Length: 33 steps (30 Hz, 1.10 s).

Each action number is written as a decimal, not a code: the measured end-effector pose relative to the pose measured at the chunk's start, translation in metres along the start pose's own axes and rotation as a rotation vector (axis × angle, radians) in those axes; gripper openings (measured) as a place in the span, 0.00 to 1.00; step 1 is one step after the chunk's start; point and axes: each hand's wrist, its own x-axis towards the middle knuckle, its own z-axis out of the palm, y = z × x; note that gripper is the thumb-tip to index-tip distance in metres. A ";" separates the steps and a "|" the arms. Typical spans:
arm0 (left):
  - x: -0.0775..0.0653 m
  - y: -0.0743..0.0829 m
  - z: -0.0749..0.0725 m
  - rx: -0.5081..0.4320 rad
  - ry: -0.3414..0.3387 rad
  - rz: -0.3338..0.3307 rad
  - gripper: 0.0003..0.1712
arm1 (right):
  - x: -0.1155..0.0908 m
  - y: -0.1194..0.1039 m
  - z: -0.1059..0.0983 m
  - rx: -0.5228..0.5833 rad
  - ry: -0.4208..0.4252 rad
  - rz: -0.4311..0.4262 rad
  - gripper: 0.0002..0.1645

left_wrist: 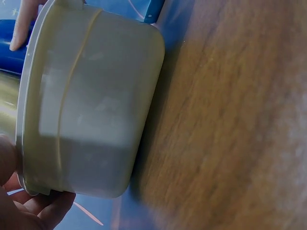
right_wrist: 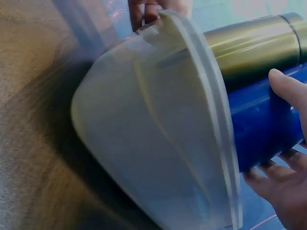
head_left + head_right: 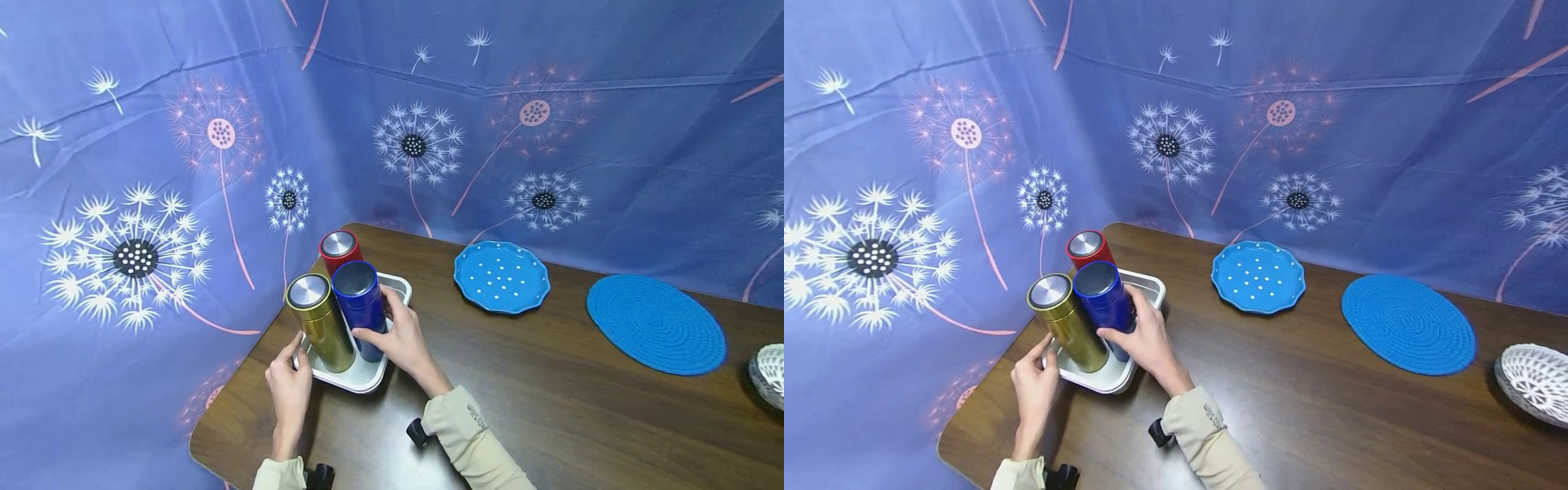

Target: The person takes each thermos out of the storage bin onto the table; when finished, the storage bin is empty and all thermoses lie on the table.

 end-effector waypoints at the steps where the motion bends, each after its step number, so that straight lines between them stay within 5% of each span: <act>1: 0.000 0.001 0.000 -0.003 -0.002 -0.002 0.20 | 0.000 -0.002 -0.002 0.004 0.000 0.003 0.47; 9: -0.001 0.003 0.000 -0.022 -0.003 0.002 0.20 | 0.003 -0.033 -0.023 0.025 0.079 -0.082 0.45; 20: -0.001 0.007 -0.005 -0.015 -0.024 -0.019 0.19 | -0.012 -0.076 -0.084 0.024 0.248 -0.114 0.45; 33: -0.002 0.009 -0.004 -0.004 -0.047 -0.062 0.20 | -0.065 -0.063 -0.161 -0.182 0.445 -0.007 0.45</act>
